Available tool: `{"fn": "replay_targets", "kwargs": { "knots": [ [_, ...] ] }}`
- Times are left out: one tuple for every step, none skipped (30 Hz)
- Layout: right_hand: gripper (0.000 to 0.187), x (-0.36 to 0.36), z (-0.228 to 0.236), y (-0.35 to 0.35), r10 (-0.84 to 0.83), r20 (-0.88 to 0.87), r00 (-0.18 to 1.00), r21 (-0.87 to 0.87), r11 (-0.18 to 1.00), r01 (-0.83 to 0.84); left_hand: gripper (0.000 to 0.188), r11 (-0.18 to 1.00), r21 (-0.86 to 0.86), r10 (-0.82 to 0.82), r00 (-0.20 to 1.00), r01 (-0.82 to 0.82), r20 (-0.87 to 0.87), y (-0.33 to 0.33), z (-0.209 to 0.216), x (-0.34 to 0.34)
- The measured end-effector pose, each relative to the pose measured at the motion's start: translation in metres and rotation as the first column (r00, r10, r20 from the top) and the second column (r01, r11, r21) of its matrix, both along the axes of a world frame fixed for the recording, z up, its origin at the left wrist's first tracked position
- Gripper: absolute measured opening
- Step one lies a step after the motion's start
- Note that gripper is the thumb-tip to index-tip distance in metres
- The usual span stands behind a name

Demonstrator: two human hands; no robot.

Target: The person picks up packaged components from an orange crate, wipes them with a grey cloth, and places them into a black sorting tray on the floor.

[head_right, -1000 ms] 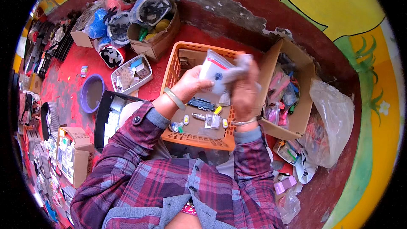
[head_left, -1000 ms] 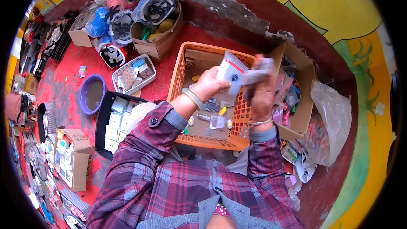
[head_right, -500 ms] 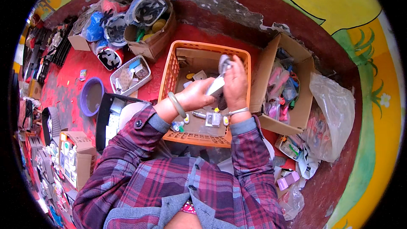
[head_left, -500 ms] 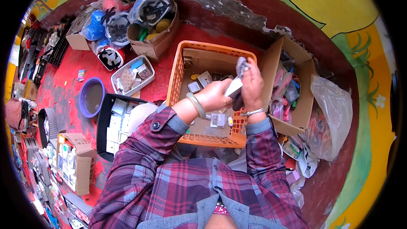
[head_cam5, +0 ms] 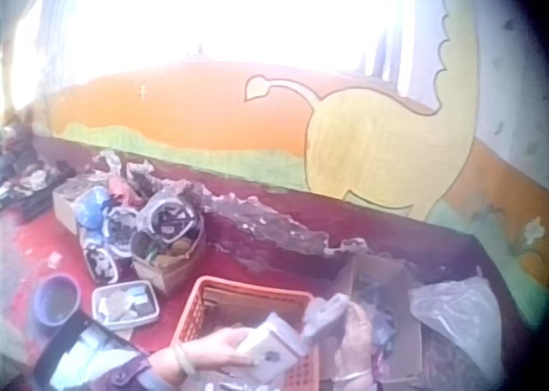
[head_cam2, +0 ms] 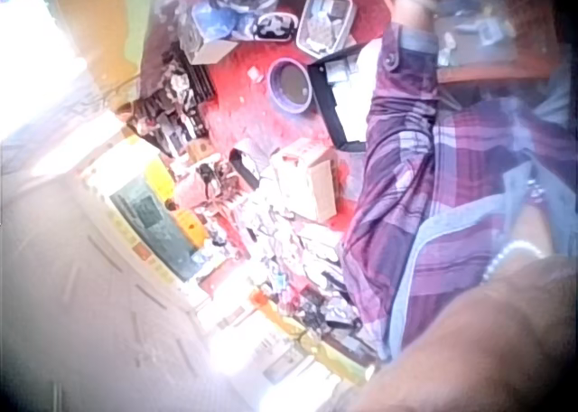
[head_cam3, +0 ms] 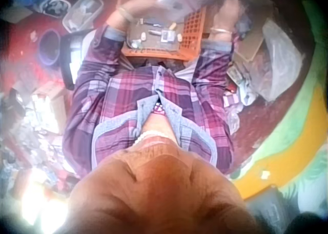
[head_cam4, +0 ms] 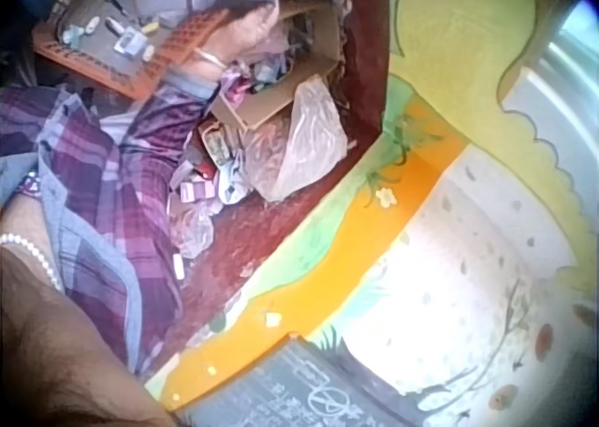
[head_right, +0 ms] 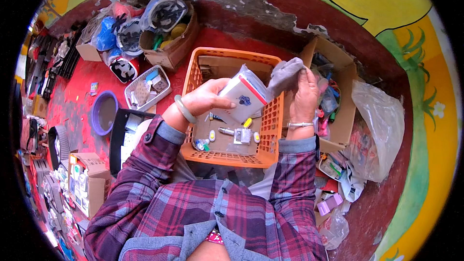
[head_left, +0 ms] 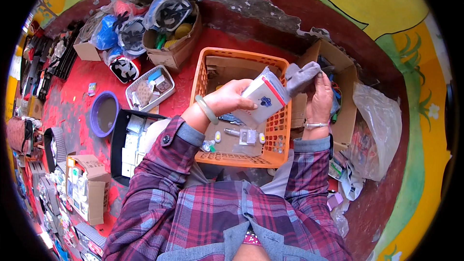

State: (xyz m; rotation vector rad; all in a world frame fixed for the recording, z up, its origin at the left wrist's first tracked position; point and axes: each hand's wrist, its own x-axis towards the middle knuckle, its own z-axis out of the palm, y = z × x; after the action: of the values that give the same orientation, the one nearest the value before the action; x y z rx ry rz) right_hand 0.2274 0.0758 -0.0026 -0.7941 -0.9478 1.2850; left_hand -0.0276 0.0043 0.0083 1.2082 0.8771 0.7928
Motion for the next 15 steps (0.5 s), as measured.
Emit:
{"fn": "replay_targets", "kwargs": {
  "knots": [
    [0.026,0.003,0.0,0.0,0.007,-0.087,0.996,-0.012,1.0,-0.008,0.051,1.0,-0.016,0.002,0.999,-0.001,0.034,0.0,0.001,0.0],
    [0.026,0.005,0.001,0.001,0.016,-0.174,0.985,-0.023,1.0,-0.02,0.051,1.0,-0.022,0.001,0.999,0.0,0.044,0.0,0.001,-0.002],
    [0.026,0.008,0.002,0.001,0.048,-0.211,0.976,-0.015,0.998,-0.053,0.052,1.0,-0.028,0.0,0.999,0.001,0.054,0.001,0.001,-0.003],
    [0.027,0.009,0.003,0.001,0.057,-0.245,0.968,-0.023,0.998,-0.064,0.053,0.999,-0.034,-0.001,0.998,0.003,0.065,0.001,0.001,-0.005],
    [0.029,0.009,0.005,0.0,0.066,-0.279,0.958,-0.031,0.996,-0.078,0.053,0.999,-0.041,0.013,0.998,-0.011,0.063,0.002,0.001,-0.007],
    [0.031,0.008,0.008,0.0,0.076,-0.312,0.947,-0.038,0.995,-0.092,0.053,0.999,-0.048,0.028,0.998,-0.025,0.06,0.003,0.001,-0.01],
    [0.032,0.009,0.014,-0.002,0.129,-0.356,0.926,-0.014,0.99,-0.143,0.053,0.998,-0.055,0.043,0.997,-0.039,0.058,0.003,0.001,-0.012],
    [0.034,0.008,0.027,-0.008,0.182,-0.396,0.9,0.014,0.981,-0.192,0.054,0.997,-0.057,0.061,0.994,-0.055,0.093,0.003,0.001,-0.014],
    [0.036,0.007,0.034,-0.011,0.234,-0.435,0.87,0.043,0.97,-0.24,0.054,0.996,-0.06,0.079,0.989,-0.072,0.127,0.002,0.002,-0.017],
    [0.044,0.014,0.033,-0.009,0.292,-0.511,0.809,0.112,0.955,-0.274,0.054,0.994,-0.063,0.097,0.982,-0.088,0.161,0.002,0.003,-0.019],
    [0.043,0.02,0.033,-0.009,0.276,-0.529,0.802,0.096,0.959,-0.267,0.056,0.994,-0.083,0.088,0.979,-0.074,0.183,0.001,0.011,-0.019],
    [0.043,0.025,0.033,-0.009,0.261,-0.548,0.795,0.077,0.962,-0.263,0.053,0.994,-0.085,0.091,0.97,-0.074,0.225,-0.001,0.016,-0.02],
    [0.039,0.049,-0.011,0.007,0.37,-0.339,0.865,0.124,0.929,-0.349,0.051,0.995,-0.079,0.079,0.961,-0.06,0.265,-0.001,0.022,-0.017],
    [0.041,0.031,-0.021,0.005,0.185,-0.256,0.949,-0.094,0.972,-0.214,0.048,0.995,-0.074,0.081,0.95,-0.061,0.302,0.0,0.024,-0.018],
    [0.044,0.012,-0.029,0.002,0.029,-0.149,0.988,-0.304,0.95,-0.074,0.051,0.994,-0.08,0.101,0.942,-0.079,0.32,-0.001,0.024,-0.019]
  ]
}}
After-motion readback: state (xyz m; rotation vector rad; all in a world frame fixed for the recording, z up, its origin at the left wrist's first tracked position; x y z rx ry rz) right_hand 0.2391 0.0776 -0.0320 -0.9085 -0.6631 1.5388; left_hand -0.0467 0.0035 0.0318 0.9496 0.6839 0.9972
